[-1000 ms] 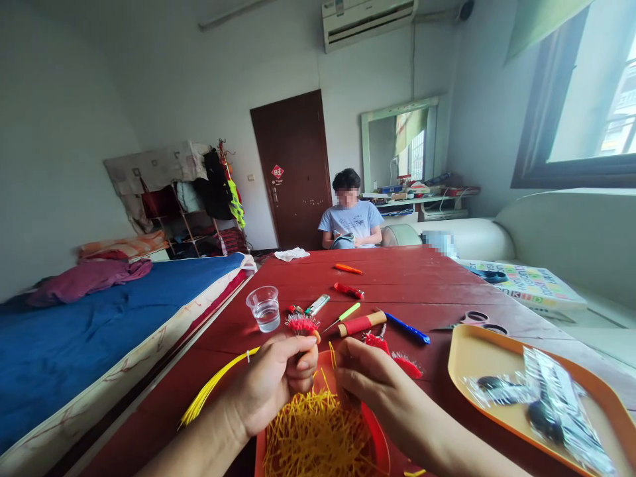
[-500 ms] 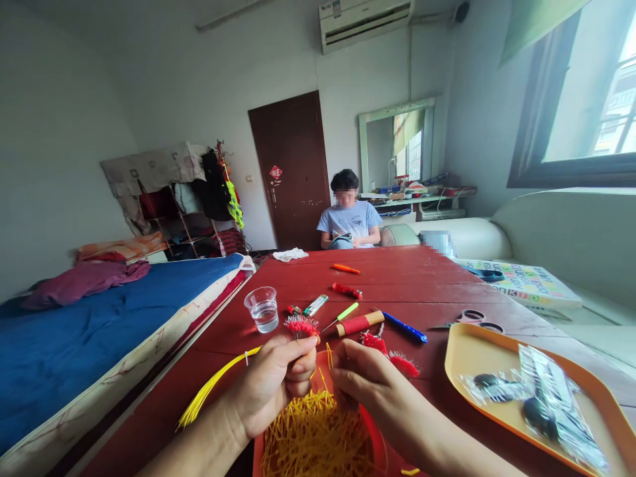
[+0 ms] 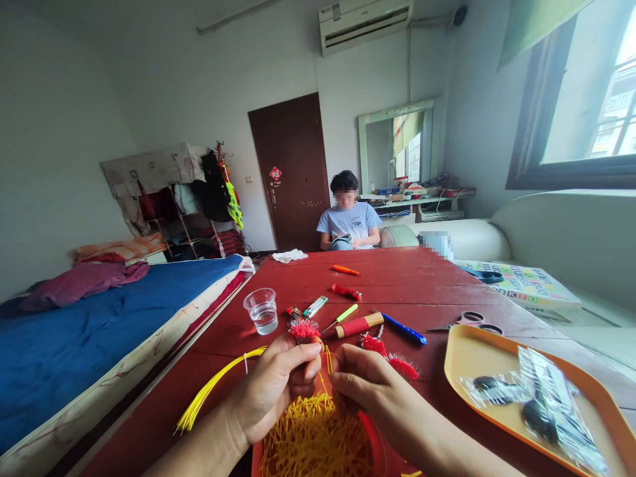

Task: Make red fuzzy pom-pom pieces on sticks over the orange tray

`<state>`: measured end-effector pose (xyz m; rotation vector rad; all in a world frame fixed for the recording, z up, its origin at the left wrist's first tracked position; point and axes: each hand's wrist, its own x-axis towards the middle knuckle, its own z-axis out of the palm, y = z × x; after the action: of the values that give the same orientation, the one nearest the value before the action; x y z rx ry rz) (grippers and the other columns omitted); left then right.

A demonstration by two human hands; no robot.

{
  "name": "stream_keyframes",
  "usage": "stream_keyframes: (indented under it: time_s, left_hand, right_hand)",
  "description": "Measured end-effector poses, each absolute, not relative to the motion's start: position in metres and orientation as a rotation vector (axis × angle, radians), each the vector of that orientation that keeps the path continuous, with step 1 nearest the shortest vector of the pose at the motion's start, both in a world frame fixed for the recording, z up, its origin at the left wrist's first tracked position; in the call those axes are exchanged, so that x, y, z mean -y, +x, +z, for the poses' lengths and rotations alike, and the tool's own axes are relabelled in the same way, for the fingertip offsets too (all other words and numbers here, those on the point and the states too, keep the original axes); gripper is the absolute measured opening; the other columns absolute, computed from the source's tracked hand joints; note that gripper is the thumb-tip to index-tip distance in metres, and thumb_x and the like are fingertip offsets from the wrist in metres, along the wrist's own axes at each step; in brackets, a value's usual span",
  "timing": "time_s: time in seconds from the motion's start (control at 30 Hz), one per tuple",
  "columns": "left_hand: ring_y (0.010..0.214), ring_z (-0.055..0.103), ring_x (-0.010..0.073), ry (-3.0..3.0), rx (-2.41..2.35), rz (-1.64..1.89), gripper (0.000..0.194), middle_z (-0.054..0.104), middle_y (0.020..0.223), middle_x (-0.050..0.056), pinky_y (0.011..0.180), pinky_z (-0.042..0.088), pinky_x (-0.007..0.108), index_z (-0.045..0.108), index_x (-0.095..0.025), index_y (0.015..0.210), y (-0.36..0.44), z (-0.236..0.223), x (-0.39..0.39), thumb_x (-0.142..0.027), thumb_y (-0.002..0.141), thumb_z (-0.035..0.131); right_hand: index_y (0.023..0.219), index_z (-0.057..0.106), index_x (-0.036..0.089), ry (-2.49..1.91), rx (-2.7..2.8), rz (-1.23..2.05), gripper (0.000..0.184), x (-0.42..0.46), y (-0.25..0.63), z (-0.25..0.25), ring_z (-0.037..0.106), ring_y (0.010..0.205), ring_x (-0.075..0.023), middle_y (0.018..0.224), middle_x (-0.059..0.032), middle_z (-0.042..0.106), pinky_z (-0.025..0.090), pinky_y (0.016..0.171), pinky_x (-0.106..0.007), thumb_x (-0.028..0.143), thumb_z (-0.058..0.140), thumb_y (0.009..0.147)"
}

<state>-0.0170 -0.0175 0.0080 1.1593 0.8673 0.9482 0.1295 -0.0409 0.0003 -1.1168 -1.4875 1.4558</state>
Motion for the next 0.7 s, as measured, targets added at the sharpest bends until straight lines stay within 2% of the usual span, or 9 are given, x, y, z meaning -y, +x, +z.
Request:
stream_keyframes:
  time_s: [0.4, 0.7]
  left_hand:
    - [0.05, 0.029, 0.0075, 1.276, -0.932, 0.989, 0.018, 0.038, 0.054, -0.006, 0.049, 0.023, 0.022, 0.042, -0.018, 0.061, -0.0133, 0.0098, 0.0212, -0.026, 0.071, 0.055]
    - [0.049, 0.033, 0.0082, 1.316, -0.975, 1.061, 0.012, 0.039, 0.052, -0.006, 0.049, 0.026, 0.023, 0.051, -0.017, 0.063, -0.0124, 0.0075, 0.0209, -0.025, 0.069, 0.058]
  right_hand:
    - [0.06, 0.045, 0.019, -0.989, 1.5, 1.55, 0.02, 0.037, 0.1308, -0.0012, 0.034, 0.051, -0.0098, 0.054, 0.0053, 0.044, 0.026, 0.05, -0.024, 0.034, 0.052, 0.071]
    - [0.063, 0.049, 0.019, -1.001, 1.384, 1.609, 0.013, 0.0363, 0.1341, -0.0047, 0.036, 0.053, -0.0095, 0.055, 0.0053, 0.047, 0.026, 0.05, -0.023, 0.027, 0.052, 0.072]
